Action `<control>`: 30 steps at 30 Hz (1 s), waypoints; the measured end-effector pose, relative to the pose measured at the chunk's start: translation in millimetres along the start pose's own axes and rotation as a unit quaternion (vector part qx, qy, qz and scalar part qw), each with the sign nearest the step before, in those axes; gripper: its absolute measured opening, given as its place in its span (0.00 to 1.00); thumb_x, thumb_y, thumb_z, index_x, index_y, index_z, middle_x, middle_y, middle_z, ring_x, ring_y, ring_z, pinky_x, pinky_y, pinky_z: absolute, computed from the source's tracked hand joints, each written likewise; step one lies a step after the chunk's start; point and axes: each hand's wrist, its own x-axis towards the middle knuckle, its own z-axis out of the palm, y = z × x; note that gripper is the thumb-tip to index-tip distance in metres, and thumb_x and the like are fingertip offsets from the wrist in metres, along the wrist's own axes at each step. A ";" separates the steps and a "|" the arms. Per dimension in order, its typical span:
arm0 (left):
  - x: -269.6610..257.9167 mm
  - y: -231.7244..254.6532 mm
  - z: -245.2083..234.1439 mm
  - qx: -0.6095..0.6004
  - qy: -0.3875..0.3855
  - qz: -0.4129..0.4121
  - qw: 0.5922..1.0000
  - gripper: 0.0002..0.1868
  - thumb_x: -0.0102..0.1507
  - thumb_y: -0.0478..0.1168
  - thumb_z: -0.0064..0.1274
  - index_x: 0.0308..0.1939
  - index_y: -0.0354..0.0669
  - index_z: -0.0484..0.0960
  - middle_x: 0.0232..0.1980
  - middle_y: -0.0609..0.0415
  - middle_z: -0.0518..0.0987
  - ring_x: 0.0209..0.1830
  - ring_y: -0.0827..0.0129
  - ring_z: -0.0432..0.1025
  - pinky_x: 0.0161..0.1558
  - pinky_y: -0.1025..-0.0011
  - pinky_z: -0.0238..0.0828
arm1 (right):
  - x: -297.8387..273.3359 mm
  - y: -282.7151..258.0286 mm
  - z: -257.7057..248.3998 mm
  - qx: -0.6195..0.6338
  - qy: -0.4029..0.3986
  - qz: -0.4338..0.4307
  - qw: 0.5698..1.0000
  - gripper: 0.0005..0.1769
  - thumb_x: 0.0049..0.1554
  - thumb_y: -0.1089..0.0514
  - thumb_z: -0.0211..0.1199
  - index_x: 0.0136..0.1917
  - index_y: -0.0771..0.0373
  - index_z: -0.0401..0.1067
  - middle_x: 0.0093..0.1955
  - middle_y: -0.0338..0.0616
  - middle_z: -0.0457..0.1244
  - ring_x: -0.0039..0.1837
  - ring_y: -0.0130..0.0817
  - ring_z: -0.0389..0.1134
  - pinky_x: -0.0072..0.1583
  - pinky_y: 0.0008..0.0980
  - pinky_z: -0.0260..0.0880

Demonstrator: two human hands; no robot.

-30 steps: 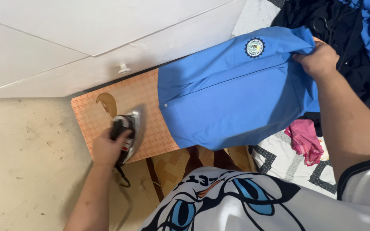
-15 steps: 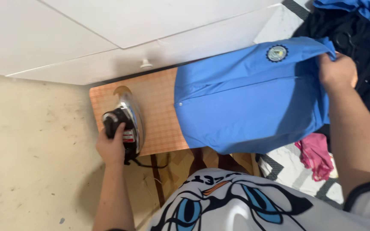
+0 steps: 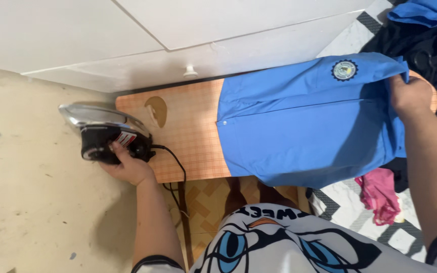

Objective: The person irons a blue shirt on an ironing board. They repeatedly smooth the fabric, reposition the shirt, and use an iron to press different sections including the collar and body. The shirt is flipped and adjusted multiple times during the process.

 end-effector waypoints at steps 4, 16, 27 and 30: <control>-29.0 -23.5 -35.3 -0.019 0.022 -0.018 0.999 0.23 0.69 0.32 0.54 0.67 0.36 0.65 0.58 0.51 0.73 0.53 0.69 0.67 0.58 0.69 0.69 | -8.2 -3.0 -7.2 -0.001 -0.017 -0.074 0.997 0.30 0.54 0.33 0.73 0.57 0.59 0.79 0.49 0.50 0.71 0.50 0.46 0.73 0.51 0.43 0.69; -87.2 -44.2 -76.5 0.105 0.007 -0.081 0.991 0.19 0.75 0.40 0.53 0.63 0.31 0.67 0.63 0.49 0.73 0.65 0.64 0.67 0.72 0.65 0.61 | 10.7 -18.5 -26.5 -0.029 0.073 0.051 0.996 0.33 0.56 0.32 0.66 0.49 0.67 0.79 0.49 0.64 0.68 0.53 0.60 0.70 0.54 0.49 0.69; -184.2 33.1 -33.2 0.175 -0.096 -0.273 0.941 0.22 0.69 0.42 0.54 0.63 0.35 0.67 0.59 0.50 0.71 0.57 0.71 0.66 0.58 0.73 0.66 | 5.8 -8.6 -18.1 0.067 -0.032 -0.039 0.996 0.39 0.47 0.35 0.77 0.60 0.65 0.76 0.56 0.55 0.70 0.58 0.47 0.72 0.58 0.44 0.69; -175.6 6.9 23.2 0.184 -0.214 -0.205 0.937 0.19 0.70 0.44 0.52 0.59 0.34 0.70 0.54 0.49 0.74 0.51 0.70 0.69 0.52 0.71 0.70 | 3.9 0.5 -16.5 -0.013 -0.085 0.001 0.996 0.47 0.39 0.44 0.84 0.65 0.66 0.71 0.58 0.57 0.69 0.58 0.49 0.71 0.57 0.45 0.70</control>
